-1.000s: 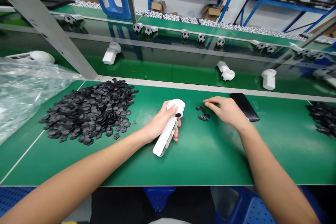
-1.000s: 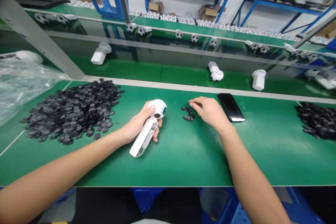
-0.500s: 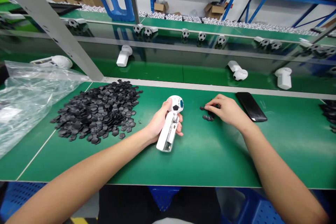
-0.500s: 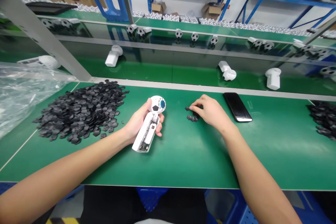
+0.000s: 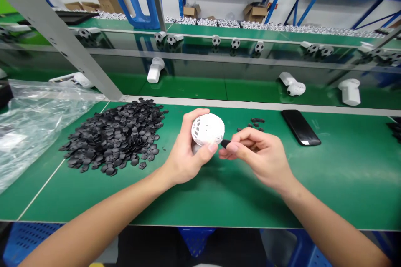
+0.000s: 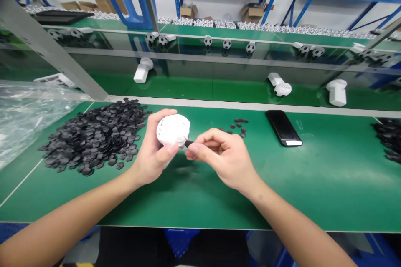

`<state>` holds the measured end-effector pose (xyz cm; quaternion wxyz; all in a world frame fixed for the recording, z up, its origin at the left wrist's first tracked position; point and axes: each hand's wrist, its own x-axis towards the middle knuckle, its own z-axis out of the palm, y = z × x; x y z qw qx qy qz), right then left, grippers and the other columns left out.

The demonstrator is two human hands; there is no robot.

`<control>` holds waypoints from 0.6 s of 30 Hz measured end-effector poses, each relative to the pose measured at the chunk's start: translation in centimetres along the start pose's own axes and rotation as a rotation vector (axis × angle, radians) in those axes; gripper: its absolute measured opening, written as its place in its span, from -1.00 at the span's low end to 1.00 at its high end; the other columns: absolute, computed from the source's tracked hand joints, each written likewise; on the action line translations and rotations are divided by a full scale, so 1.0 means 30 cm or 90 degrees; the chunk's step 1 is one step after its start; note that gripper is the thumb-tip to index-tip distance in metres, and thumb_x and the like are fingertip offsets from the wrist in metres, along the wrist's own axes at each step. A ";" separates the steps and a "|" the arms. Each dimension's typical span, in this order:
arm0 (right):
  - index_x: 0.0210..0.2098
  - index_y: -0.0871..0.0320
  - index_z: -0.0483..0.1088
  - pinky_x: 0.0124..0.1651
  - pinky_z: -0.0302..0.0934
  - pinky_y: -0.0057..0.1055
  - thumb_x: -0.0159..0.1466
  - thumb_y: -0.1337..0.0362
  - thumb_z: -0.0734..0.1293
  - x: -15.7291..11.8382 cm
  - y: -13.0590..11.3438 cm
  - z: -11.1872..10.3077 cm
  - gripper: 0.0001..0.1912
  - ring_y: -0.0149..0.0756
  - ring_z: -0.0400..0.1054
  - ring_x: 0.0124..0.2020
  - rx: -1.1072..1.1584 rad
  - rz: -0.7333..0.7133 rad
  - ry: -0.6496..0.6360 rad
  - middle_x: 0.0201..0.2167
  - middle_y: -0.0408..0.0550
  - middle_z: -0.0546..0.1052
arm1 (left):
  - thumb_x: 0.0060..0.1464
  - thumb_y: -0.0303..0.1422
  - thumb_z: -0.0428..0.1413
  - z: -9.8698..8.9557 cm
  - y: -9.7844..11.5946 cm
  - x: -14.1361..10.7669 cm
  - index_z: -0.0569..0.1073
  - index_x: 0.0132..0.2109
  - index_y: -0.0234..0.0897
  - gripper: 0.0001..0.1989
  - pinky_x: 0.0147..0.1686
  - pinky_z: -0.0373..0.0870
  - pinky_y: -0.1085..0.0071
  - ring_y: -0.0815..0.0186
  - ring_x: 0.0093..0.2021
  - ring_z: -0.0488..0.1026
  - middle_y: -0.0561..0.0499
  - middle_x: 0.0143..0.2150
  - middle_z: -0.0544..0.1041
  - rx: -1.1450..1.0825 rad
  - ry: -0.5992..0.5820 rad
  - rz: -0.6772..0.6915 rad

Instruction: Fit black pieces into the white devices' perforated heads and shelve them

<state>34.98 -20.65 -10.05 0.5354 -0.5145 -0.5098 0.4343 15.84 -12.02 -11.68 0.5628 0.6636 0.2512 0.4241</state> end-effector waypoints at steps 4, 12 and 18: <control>-0.28 0.07 0.57 -0.22 0.58 -0.31 0.33 0.09 0.51 -0.001 0.005 0.018 -0.80 -0.21 0.64 -0.33 -0.064 -0.051 0.010 -0.37 -0.11 0.67 | 0.25 -0.12 0.22 -0.002 -0.010 -0.015 0.18 0.37 -0.06 -0.36 -0.18 0.44 0.34 0.25 -0.20 0.49 -0.06 0.03 0.48 0.079 -0.052 0.003; -0.38 0.06 0.47 -0.29 0.49 -0.37 0.28 0.11 0.54 -0.004 -0.005 0.045 -0.76 -0.30 0.50 -0.42 -0.191 -0.098 0.086 -0.44 -0.17 0.58 | 0.04 -0.03 0.41 0.014 -0.038 -0.015 0.11 0.40 -0.02 -0.07 -0.07 0.48 0.27 0.14 -0.09 0.53 -0.09 0.06 0.49 0.147 -0.062 0.020; -0.38 0.04 0.43 -0.34 0.44 -0.39 0.32 0.14 0.52 -0.008 0.014 0.035 -0.75 -0.33 0.46 -0.42 -0.209 -0.135 0.085 -0.45 -0.19 0.55 | 0.04 -0.05 0.43 0.020 -0.025 -0.004 0.19 0.35 -0.02 -0.15 -0.10 0.47 0.27 0.18 -0.18 0.53 -0.04 -0.03 0.54 0.165 -0.065 -0.014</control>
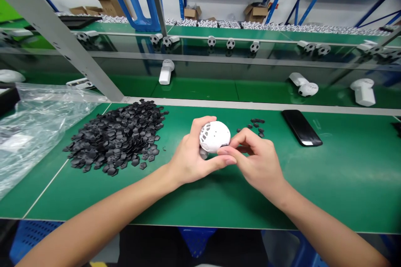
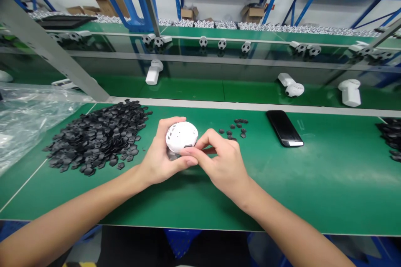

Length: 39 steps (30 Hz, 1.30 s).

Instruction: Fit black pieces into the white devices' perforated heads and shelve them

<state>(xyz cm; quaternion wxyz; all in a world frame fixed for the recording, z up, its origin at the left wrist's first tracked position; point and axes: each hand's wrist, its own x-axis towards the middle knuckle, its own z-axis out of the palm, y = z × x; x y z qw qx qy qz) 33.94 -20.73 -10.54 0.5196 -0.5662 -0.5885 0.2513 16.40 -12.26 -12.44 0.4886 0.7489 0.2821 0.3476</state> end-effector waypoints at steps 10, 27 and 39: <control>-0.45 0.09 0.37 -0.38 0.33 -0.43 0.28 0.19 0.55 0.014 0.002 -0.013 -0.69 -0.34 0.41 -0.40 0.139 0.098 -0.042 -0.46 -0.18 0.49 | 0.02 -0.09 0.44 -0.017 -0.011 0.012 0.24 0.33 -0.01 -0.17 -0.14 0.46 0.30 0.20 -0.20 0.53 0.00 -0.06 0.56 0.038 -0.028 0.010; -0.21 0.07 0.61 -0.21 0.29 -0.28 0.44 0.05 0.35 0.174 0.228 -0.335 -0.73 -0.22 0.51 -0.31 -0.363 0.078 -0.015 -0.27 -0.08 0.68 | 0.05 0.06 0.35 -0.149 0.011 0.059 0.53 -0.06 -0.26 -0.48 -0.38 0.33 0.46 0.33 -0.35 0.43 0.01 -0.27 0.56 0.161 0.030 0.019; -0.23 -0.02 0.69 -0.24 0.31 -0.24 0.36 0.09 0.40 0.192 0.317 -0.298 -0.79 -0.01 0.58 -0.11 -0.595 0.151 -0.069 -0.11 -0.07 0.71 | 0.09 -0.12 0.38 -0.127 -0.049 0.070 0.32 0.30 -0.11 -0.29 -0.26 0.49 0.43 0.21 -0.03 0.55 -0.12 0.27 0.44 0.195 0.103 0.074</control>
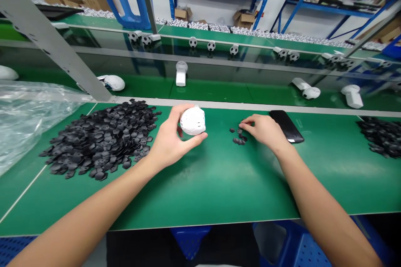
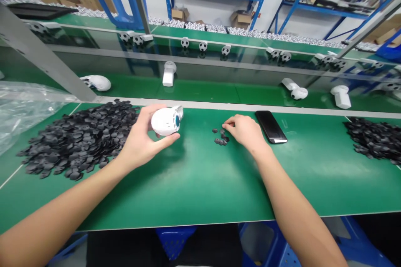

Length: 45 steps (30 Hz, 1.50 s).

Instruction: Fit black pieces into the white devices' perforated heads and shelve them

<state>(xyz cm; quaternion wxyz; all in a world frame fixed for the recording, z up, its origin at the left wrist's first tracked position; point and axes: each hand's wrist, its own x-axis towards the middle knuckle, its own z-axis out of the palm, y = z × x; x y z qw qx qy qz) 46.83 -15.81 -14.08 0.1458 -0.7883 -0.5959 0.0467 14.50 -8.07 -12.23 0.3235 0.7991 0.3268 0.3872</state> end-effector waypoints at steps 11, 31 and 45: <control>-0.21 0.10 0.65 -0.18 0.52 -0.30 0.27 0.05 0.55 -0.132 -0.243 -0.013 -0.74 -0.15 0.64 -0.28 0.658 -0.036 -0.088 -0.33 -0.03 0.71 | 0.09 -0.13 0.32 0.009 0.043 -0.011 0.28 0.33 0.05 -0.29 -0.25 0.46 0.37 0.25 -0.26 0.57 0.09 -0.06 0.62 0.024 -0.178 -0.113; -0.37 0.06 0.55 -0.32 0.36 -0.36 0.31 0.03 0.50 -0.219 -0.346 -0.011 -0.73 -0.26 0.45 -0.38 0.549 -0.074 -0.074 -0.40 -0.12 0.59 | 0.09 0.20 0.24 0.037 0.064 -0.043 0.10 0.42 0.01 -0.10 -0.32 0.39 0.31 0.04 -0.12 0.58 -0.05 0.05 0.58 0.077 -0.263 -0.101; -0.42 0.08 0.51 -0.29 0.38 -0.32 0.23 0.00 0.56 -0.227 -0.362 0.006 -0.68 -0.24 0.46 -0.37 0.574 -0.036 -0.085 -0.41 -0.12 0.57 | -0.02 0.28 0.28 0.068 0.073 -0.060 0.16 0.39 -0.01 -0.03 -0.26 0.42 0.26 0.03 -0.13 0.59 -0.03 0.02 0.60 0.071 -0.228 -0.113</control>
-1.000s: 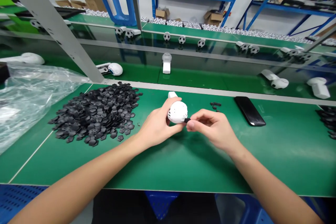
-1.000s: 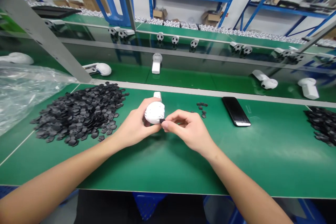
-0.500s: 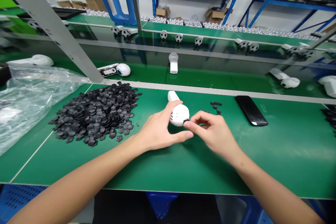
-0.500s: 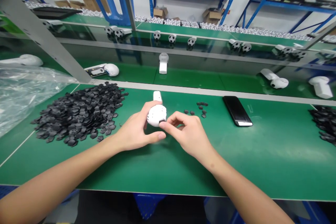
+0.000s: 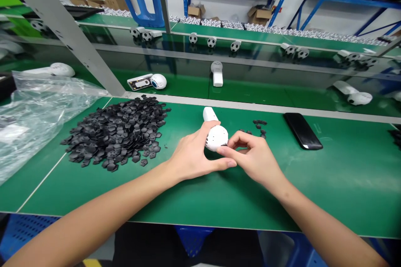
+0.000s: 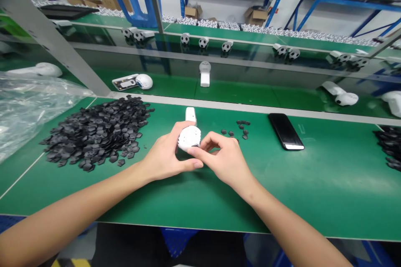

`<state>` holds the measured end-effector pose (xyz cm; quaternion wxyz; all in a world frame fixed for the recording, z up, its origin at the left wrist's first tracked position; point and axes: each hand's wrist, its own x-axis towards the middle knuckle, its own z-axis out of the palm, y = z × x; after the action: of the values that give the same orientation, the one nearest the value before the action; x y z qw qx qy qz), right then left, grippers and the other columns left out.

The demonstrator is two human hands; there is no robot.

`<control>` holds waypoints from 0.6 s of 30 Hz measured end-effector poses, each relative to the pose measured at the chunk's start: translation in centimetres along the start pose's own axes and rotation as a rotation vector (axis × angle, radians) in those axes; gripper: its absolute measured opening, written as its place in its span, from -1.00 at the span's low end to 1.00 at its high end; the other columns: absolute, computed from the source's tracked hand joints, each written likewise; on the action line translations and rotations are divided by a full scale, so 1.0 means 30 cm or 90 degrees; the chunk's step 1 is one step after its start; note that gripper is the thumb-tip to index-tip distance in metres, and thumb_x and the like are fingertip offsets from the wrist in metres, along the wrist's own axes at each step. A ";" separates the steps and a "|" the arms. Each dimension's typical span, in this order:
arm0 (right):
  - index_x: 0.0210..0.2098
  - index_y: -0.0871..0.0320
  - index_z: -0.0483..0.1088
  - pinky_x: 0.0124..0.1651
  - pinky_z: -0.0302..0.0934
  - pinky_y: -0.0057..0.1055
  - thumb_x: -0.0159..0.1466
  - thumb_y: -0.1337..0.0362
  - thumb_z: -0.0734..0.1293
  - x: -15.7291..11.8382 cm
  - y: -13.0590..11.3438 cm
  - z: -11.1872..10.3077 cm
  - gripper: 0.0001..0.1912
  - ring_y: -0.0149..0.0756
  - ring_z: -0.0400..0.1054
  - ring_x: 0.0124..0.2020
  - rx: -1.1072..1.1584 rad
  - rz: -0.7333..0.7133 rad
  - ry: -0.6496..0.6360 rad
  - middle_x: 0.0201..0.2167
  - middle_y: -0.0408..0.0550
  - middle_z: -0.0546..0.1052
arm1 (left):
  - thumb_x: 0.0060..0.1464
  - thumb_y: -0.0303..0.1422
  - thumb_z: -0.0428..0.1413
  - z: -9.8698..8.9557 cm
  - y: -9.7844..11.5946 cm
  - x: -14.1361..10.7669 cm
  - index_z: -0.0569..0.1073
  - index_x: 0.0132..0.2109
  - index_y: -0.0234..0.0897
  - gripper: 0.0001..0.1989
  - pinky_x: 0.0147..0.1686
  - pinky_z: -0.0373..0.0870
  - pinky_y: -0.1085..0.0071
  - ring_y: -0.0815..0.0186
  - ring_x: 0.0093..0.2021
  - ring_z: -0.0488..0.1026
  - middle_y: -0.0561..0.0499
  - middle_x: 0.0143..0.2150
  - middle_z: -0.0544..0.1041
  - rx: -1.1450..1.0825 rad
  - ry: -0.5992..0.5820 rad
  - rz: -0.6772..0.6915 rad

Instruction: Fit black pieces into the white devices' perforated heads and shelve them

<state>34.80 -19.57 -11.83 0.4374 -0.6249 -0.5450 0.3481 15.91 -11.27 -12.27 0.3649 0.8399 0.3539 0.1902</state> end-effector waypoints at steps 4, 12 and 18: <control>-0.45 0.07 0.51 -0.25 0.33 -0.31 0.20 0.01 0.58 0.012 0.010 0.002 -0.67 -0.24 0.44 -0.37 0.011 -0.004 -0.003 -0.45 -0.14 0.56 | 0.01 0.26 0.27 0.020 -0.010 -0.002 0.19 0.36 -0.01 -0.09 -0.27 0.39 0.27 0.03 -0.11 0.59 -0.03 0.01 0.60 -0.001 0.025 -0.006; -0.44 0.08 0.48 -0.22 0.33 -0.30 0.22 0.06 0.57 0.024 0.018 -0.002 -0.70 -0.23 0.44 -0.32 0.015 -0.002 -0.025 -0.41 -0.13 0.57 | 0.04 0.13 0.33 0.032 -0.020 0.001 0.26 0.30 -0.04 -0.20 -0.27 0.39 0.31 0.11 -0.16 0.56 0.00 -0.06 0.59 -0.021 0.058 0.013; -0.36 0.06 0.36 -0.36 0.37 -0.41 0.20 0.11 0.58 0.018 0.007 0.001 -0.66 -0.16 0.44 -0.11 -0.015 -0.076 0.038 -0.17 -0.05 0.55 | 0.05 0.20 0.30 0.021 -0.007 0.005 0.25 0.29 -0.05 -0.19 -0.24 0.38 0.30 0.10 -0.14 0.56 0.01 -0.06 0.60 -0.029 0.046 0.005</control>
<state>34.95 -19.03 -12.02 0.4661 -0.6066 -0.5721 0.2959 16.29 -11.36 -12.85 0.3703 0.8252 0.3591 0.2300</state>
